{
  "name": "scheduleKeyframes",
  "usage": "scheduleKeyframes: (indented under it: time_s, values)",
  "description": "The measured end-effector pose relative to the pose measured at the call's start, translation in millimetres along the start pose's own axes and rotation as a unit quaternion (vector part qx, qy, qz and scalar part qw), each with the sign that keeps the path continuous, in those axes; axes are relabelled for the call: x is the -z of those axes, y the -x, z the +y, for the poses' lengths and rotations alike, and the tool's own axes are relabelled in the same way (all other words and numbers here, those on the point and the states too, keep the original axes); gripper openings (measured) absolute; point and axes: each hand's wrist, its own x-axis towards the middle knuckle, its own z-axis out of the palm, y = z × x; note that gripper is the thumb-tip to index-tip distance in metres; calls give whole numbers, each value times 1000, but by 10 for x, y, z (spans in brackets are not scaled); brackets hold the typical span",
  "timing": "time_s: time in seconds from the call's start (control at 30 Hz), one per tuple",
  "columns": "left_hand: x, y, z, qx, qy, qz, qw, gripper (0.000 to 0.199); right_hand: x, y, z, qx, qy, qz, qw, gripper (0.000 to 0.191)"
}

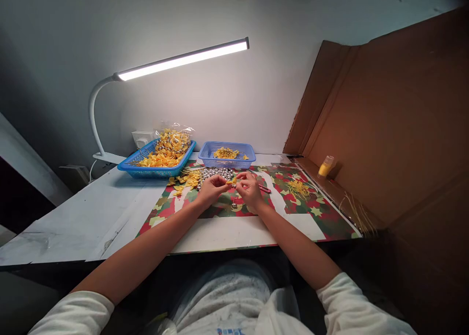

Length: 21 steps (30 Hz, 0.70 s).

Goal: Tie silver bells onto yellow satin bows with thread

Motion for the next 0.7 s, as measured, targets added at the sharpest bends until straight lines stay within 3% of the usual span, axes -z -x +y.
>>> scheduleKeyframes:
  time_s: [0.33, 0.7]
  values:
    - [6, -3, -19, 1, 3, -5, 1000, 44, -3, -6, -24, -30, -62, -19, 997, 31]
    - [6, -5, -21, 2, 5, 0, 1000, 45, 1, -5, -30, -30, -62, -21, 997, 31]
